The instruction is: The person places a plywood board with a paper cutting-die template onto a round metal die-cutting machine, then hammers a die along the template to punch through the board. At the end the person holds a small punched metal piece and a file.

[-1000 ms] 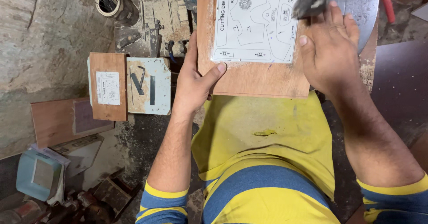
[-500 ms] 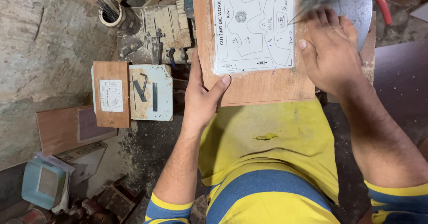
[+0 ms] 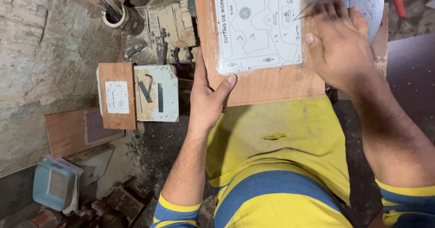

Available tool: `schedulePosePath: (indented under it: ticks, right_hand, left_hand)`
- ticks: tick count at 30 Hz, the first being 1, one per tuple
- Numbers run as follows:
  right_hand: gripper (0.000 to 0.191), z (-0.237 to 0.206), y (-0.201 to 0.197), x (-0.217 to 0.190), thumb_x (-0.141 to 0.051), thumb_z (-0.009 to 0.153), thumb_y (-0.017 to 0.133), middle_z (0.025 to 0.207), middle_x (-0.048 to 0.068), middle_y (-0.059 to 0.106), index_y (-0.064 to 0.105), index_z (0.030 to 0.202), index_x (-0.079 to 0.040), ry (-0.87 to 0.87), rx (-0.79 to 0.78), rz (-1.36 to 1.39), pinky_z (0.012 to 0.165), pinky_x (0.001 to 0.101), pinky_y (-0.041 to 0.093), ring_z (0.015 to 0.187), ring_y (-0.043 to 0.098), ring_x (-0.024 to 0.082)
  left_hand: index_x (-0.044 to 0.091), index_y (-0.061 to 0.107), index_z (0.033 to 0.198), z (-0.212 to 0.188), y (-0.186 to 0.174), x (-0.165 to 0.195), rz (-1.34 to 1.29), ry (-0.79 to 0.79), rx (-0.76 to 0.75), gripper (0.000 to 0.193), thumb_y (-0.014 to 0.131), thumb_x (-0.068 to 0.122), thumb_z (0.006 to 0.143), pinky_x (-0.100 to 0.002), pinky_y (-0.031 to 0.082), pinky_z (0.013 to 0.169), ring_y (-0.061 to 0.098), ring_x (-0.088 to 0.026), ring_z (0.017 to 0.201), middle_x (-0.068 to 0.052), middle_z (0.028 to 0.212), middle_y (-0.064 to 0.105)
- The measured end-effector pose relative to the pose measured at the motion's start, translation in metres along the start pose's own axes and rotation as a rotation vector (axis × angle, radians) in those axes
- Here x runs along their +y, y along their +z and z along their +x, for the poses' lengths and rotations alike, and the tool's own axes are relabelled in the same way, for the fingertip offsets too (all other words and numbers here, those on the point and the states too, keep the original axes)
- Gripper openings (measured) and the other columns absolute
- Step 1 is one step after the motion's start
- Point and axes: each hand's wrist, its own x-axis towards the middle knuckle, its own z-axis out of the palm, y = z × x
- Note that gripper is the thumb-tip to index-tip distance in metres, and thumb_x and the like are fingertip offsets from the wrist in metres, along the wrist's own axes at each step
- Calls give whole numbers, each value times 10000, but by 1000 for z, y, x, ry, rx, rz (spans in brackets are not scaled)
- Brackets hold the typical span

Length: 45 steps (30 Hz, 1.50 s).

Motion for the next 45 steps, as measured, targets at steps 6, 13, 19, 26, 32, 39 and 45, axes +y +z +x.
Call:
schedulePosePath:
  ticks: [6,13,19,26,32,39,45]
  right_hand:
    - [425,4,-3,-15,-175,1102,470,1594,268,463,519,1503,-44,66,-6,16,1224,654,191,1519,367,446]
    - [450,8,0,-8,-132,1067,451,1550,281,477,518,1491,1,8,50,81,1169,673,183,1487,363,463]
    - [359,11,0,3,-170,1122,456,1478,265,545,580,1402,18,-76,49,74,1175,658,187,1491,391,461]
    - [279,19,0,17,-190,1115,482,1394,259,585,607,1280,-2,-112,30,41,1203,609,231,1391,464,447]
    - [273,24,0,23,-175,1130,470,1333,239,618,634,1287,-22,-155,45,106,1185,579,271,1364,497,431]
    - [250,31,-6,21,-209,1149,541,1216,202,690,676,1225,-12,-128,1,-54,1087,518,391,1217,613,392]
    - [208,36,-12,23,-192,1088,614,1046,150,733,690,1146,-8,-120,6,-143,995,469,473,1067,682,347]
  left_hand:
    - [20,139,1662,-6,3,-9,32,10,31,795,601,119,1022,-376,427,1176,502,-244,1426,-201,1596,457]
    - [18,194,1660,-21,8,-12,45,-43,18,716,540,183,1055,-435,404,1208,472,-281,1460,-222,1617,437]
    - [14,133,1644,-8,-11,0,572,108,230,936,757,203,973,-553,257,1266,271,-415,1568,-281,1699,230]
    - [59,276,1641,69,-28,12,971,528,281,861,819,237,997,-593,243,1312,319,-398,1529,-208,1628,369]
    - [97,625,1364,142,-26,22,1189,600,147,497,799,358,979,-629,266,1162,465,-404,1335,-171,1358,576]
    - [140,676,1333,142,-37,22,1154,501,71,448,744,436,1004,-561,389,968,584,-328,1175,-121,1289,645]
    - [133,588,1465,119,-39,11,1189,570,155,592,750,471,1006,-532,400,970,574,-329,1167,-130,1300,619]
